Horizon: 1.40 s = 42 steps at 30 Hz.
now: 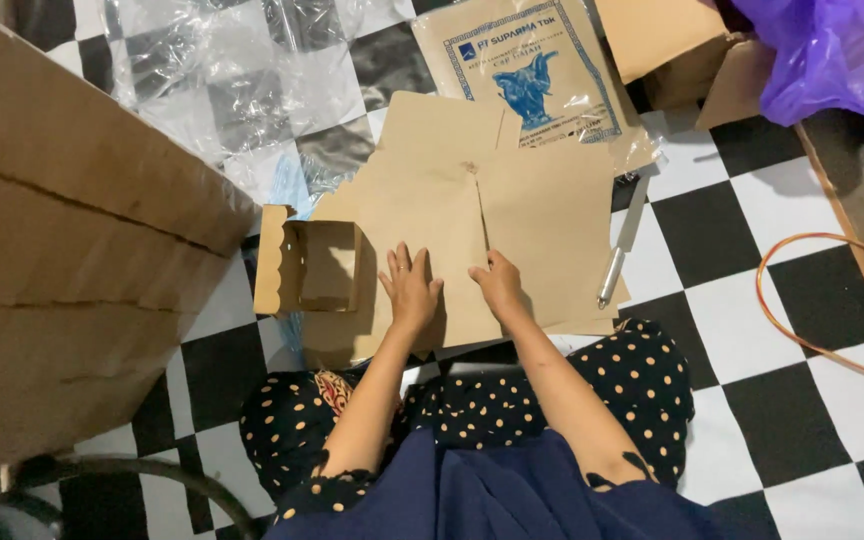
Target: Assembling and trimming cardboard boxes while sitting on the floor
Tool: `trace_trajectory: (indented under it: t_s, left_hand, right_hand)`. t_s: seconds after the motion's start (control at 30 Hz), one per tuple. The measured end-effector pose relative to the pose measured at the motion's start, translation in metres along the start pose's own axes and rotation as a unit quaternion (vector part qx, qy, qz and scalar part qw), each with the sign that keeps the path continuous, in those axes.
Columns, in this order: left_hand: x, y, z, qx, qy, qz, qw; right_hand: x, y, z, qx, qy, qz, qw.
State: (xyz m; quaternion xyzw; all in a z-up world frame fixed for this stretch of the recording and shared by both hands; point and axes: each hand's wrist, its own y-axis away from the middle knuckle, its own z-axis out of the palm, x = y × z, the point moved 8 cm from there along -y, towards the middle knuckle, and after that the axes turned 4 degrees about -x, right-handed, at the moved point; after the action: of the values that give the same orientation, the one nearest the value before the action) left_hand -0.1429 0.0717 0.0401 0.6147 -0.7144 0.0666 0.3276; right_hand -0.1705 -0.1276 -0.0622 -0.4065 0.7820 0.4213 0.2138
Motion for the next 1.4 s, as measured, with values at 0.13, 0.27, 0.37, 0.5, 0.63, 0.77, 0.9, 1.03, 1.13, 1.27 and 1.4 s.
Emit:
trace_trajectory:
  t_s: [0.13,0.27,0.37,0.5,0.63,0.77,0.9,1.03,1.13,1.27,1.4]
  left_hand:
    - [-0.019,0.011,0.002,0.073,0.091,-0.017,0.993]
    - [-0.015,0.017,0.027,0.150,0.130,0.051,0.979]
    - [-0.007,-0.012,0.105,0.077,0.207,0.047,0.974]
    - [0.024,-0.028,0.164,-0.034,0.220,-0.032,0.974]
    - [0.072,-0.007,0.132,-0.036,0.205,-0.025,0.978]
    - [0.056,-0.027,0.157,-0.034,0.194,-0.056,0.979]
    - [0.071,-0.019,0.147,-0.017,0.186,-0.072,0.980]
    - [0.101,-0.006,0.112,0.021,0.144,-0.028,0.989]
    - [0.105,0.002,0.073,0.052,0.121,0.018,0.991]
    - [0.043,-0.018,0.061,0.078,0.111,0.023,0.990]
    - [-0.001,-0.022,0.063,0.169,0.005,0.013,0.986]
  right_hand:
    - [-0.054,0.052,-0.070,0.047,-0.137,-0.041,0.989]
    - [0.018,0.023,-0.159,0.144,-0.082,-0.048,0.985]
    - [0.118,-0.038,-0.187,0.162,0.020,-0.030,0.986]
    - [0.163,-0.065,-0.211,0.183,0.074,0.021,0.980]
    - [0.153,-0.062,-0.204,0.131,0.176,0.006,0.976]
    - [0.123,-0.050,-0.201,0.165,0.200,-0.016,0.966]
    - [0.177,-0.103,-0.194,0.195,0.168,-0.055,0.965]
    - [0.150,-0.064,-0.187,0.169,0.083,-0.022,0.982]
    - [0.138,-0.043,-0.167,0.112,0.022,0.003,0.993]
    - [0.126,-0.037,-0.133,0.041,-0.036,0.038,0.998]
    - [0.154,-0.063,-0.099,0.047,0.009,0.034,0.998]
